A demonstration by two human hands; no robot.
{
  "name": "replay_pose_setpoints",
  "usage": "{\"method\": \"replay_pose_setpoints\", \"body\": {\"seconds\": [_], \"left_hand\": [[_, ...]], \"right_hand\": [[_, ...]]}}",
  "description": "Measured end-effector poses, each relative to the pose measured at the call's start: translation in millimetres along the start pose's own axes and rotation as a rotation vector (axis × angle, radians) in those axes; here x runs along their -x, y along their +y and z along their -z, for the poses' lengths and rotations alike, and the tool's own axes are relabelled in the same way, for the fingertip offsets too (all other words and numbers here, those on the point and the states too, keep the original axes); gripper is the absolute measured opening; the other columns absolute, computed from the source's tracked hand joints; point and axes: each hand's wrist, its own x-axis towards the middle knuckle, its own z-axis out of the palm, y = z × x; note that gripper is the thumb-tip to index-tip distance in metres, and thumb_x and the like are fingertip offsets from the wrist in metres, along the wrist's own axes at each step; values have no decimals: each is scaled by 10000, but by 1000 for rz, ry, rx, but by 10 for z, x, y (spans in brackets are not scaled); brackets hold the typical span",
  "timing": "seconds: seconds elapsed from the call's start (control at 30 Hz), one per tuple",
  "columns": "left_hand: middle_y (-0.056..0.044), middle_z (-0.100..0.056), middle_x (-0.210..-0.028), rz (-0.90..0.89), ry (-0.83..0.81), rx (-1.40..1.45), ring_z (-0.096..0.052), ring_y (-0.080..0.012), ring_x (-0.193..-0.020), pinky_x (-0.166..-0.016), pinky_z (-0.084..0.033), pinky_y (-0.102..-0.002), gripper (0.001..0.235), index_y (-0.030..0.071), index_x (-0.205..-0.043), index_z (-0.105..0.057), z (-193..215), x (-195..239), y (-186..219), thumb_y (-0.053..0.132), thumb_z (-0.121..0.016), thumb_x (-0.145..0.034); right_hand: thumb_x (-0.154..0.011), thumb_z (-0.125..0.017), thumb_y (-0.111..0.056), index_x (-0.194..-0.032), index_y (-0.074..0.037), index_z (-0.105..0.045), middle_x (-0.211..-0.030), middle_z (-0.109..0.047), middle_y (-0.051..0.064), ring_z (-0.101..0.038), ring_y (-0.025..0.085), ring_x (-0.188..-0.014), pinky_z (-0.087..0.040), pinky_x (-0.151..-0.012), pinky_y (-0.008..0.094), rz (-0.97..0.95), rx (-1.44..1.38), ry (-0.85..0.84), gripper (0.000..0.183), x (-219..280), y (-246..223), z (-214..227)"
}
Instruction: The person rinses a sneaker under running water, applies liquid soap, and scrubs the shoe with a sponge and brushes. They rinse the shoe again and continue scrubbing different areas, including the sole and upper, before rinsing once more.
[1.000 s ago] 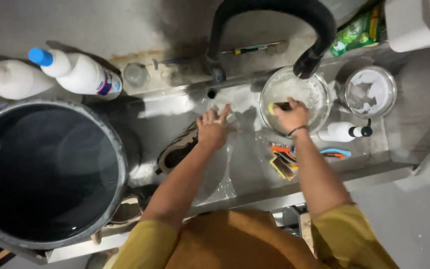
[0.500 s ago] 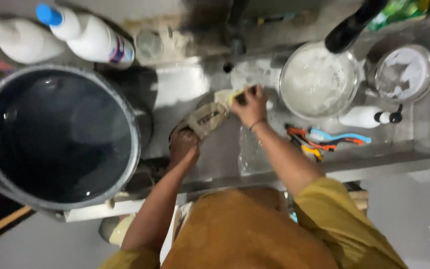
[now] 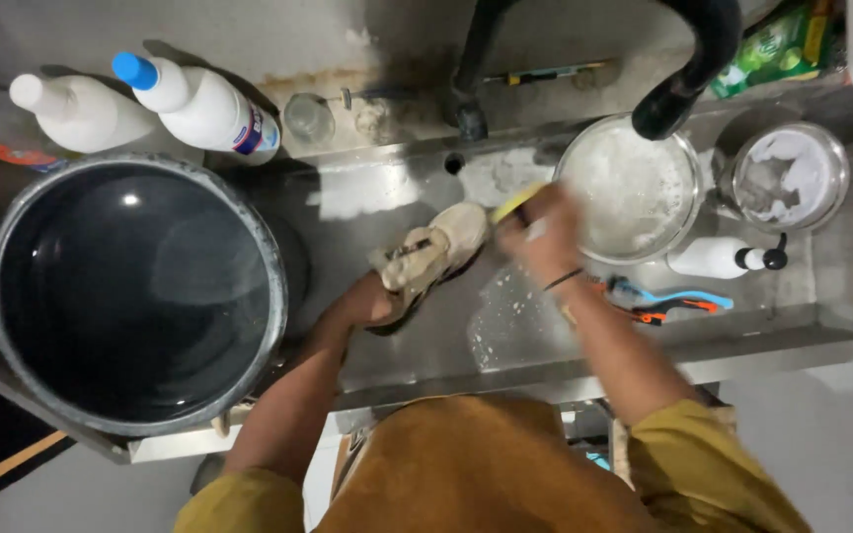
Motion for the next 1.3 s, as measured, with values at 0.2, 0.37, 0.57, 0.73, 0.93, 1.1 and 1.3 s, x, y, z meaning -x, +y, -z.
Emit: {"method": "replay_pose_setpoints", "body": {"seconds": [0.2,0.37,0.57,0.73,0.93,1.1,1.3], "left_hand": [[-117,-515,-1537,194,-22,682,-475,-344,-1400,-1206,-378,-480,812,72,-1511,-503,-581,-213,-474,177,-758,-747],[-184,-696,-1276,146,11,561,-648,-335,-1178,-1046,-532,-460,473,19,-1231,-687,-659,-293,-389,165,-718,-782],[-303,-657,-1232,-44,96,187,-632,-458,-1134,-1030,-533,-518,573,-106,-1378,-473,-1232,-485,-1043,66,-617,-851],[-308,-681,-1136,-59,139,48,-677,-452,-1011,-925,-554,-531,518,-98,-1408,-391,-602,-452,-441,55,-472,-920],[-239,-714,-1089,48,111,117,-715,-371,-940,-853,-558,-503,439,-10,-1370,-425,-312,-217,71,129,-370,-958],[-219,-701,-1122,90,100,173,-695,-351,-978,-884,-536,-488,452,10,-1378,-437,-529,-163,157,170,-360,-962],[-193,-683,-1167,105,75,186,-668,-325,-1030,-925,-507,-467,472,37,-1388,-452,-518,-265,137,225,-347,-968]], "right_hand": [[-753,-702,-607,-1371,2,-620,-1315,-636,291,-571,465,-1246,-429,-1037,569,-598,380,-290,872,-46,1630,386],[-737,-800,-274,-792,-108,-694,-737,-653,72,-643,266,-745,-490,-804,381,23,-337,2,205,-401,-132,580],[-718,-837,-230,-1041,-17,-692,-1100,-584,240,-621,491,-948,-523,-828,550,256,-42,48,414,-564,2,-133],[-635,-874,-385,-1217,-142,-709,-1350,-545,277,-579,518,-1136,-476,-979,563,492,-54,-43,652,-299,390,-594],[-688,-844,-368,-1165,-128,-704,-1284,-573,272,-616,508,-1105,-496,-954,564,477,-134,-143,553,-344,277,-560],[-608,-869,-397,-1094,-145,-729,-1084,-720,138,-725,357,-942,-580,-825,419,223,-294,-400,565,-284,-67,-278],[-738,-786,-346,-1032,-70,-778,-1093,-673,281,-649,514,-1018,-516,-903,562,383,-23,-175,404,-361,37,-344]]}}
